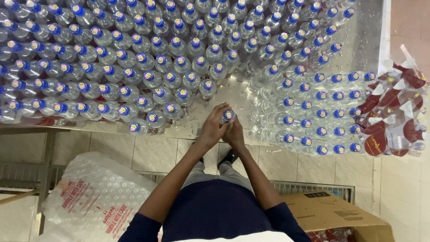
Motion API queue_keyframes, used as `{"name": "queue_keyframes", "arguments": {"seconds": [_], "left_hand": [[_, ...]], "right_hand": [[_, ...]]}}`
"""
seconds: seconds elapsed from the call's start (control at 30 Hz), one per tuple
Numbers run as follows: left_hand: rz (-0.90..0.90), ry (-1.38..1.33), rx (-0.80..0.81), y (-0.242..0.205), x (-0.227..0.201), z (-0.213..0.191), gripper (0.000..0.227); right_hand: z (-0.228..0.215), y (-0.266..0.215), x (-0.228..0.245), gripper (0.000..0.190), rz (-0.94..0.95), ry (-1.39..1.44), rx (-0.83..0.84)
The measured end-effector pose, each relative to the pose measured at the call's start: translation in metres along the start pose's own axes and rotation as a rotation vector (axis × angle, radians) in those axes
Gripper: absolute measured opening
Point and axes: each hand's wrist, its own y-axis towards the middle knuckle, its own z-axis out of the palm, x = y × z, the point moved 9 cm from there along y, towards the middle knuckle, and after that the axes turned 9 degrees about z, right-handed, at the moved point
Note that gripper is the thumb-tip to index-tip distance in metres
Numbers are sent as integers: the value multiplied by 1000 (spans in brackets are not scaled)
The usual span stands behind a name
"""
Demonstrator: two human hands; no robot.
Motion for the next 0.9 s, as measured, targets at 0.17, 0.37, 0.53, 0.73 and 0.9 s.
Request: {"name": "queue_keyframes", "arguments": {"seconds": [0.17,0.37,0.53,0.73,0.9], "left_hand": [[4,15,-5,1,-6,-7,49],[11,74,-67,-4,-11,-24,44],[-34,316,-195,-15,-16,-62,44],[-14,443,-319,-29,5,-65,105],[18,576,-400,-29,-9,-80,78]], "right_hand": [[4,8,-8,56,45,29,49],[0,2,38,63,-68,66,83],[45,11,31,62,-207,-1,56],[67,23,6,43,243,917,183],[-61,-5,87,48,-247,294,75]]}}
